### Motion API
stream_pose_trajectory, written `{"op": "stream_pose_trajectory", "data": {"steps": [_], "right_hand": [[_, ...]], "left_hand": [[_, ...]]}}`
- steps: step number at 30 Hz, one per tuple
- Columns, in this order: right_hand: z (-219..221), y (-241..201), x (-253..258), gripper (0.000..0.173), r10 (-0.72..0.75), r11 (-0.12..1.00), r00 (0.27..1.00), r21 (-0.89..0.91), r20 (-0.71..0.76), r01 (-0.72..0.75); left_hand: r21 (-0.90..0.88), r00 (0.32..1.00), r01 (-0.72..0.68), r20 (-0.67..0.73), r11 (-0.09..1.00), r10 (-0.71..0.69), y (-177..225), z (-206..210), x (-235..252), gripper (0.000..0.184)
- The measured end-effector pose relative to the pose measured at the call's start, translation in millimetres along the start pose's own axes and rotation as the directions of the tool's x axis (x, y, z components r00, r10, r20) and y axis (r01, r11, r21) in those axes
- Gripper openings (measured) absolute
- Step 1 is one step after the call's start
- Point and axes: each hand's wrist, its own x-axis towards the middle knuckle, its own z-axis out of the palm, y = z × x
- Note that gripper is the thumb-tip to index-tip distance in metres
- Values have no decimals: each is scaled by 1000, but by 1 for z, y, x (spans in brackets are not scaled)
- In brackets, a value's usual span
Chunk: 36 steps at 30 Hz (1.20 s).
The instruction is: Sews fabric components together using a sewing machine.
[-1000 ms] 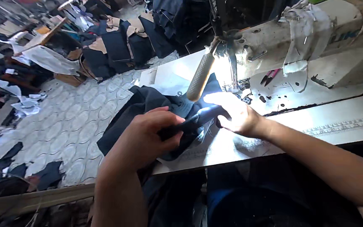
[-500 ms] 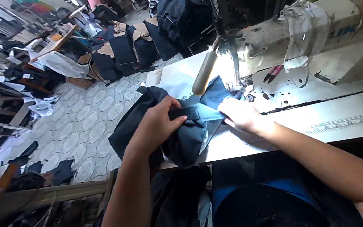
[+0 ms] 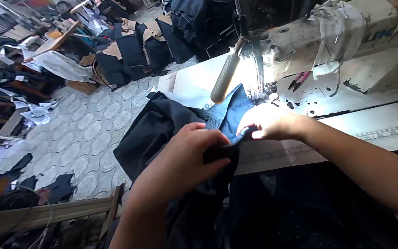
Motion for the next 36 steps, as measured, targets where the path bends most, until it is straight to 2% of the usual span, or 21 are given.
{"op": "stream_pose_trajectory", "data": {"steps": [2, 3, 5, 7, 9, 11, 16, 19, 24, 28, 34, 36], "right_hand": [[24, 2, -22, 12, -194, 974, 952, -164, -237, 157], [38, 3, -35, 17, -255, 952, 916, -245, -308, 183], [67, -3, -64, 23, -254, 928, 889, -356, -382, 112], [95, -7, -90, 21, -168, 928, 881, -372, -442, -10], [118, -6, -107, 22, -77, 930, 856, -347, -511, -124], [133, -6, -116, 25, 4, 920, 832, -325, -554, -221], [136, -9, -125, 27, 65, 904, 832, -320, -551, -283], [133, -8, -128, 27, 69, 900, 844, -332, -532, -283], [127, -9, -128, 26, 9, 912, 837, -338, -548, -232], [127, -12, -128, 25, 77, 903, 862, -331, -502, -273], [124, -21, -130, 24, 159, 890, 866, -312, -473, -333], [121, -23, -128, 25, 175, 882, 870, -319, -461, -346]], "left_hand": [[-26, 993, -100, 58, 995, 102, 11, 11, 5, 19], [-71, 979, -169, 102, 983, 175, 13, 20, 10, 20], [-258, 942, -220, 193, 941, 273, 8, 43, 28, 27], [-308, 955, -86, 245, 947, 167, -6, 76, 47, 34], [-185, 965, 86, 260, 979, -36, -22, 113, 58, 40], [-44, 951, 181, 262, 983, -163, -27, 139, 57, 43], [70, 958, 240, 141, 968, -248, -9, 159, 41, 50], [76, 973, 228, 21, 971, -231, -6, 170, 37, 46], [50, 979, 199, 33, 979, -201, -14, 170, 38, 42], [13, 988, 154, 16, 988, -155, -25, 170, 36, 40], [66, 983, 182, -51, 981, -179, -18, 176, 33, 51], [71, 979, 205, -28, 976, -204, -18, 174, 33, 53]]}}
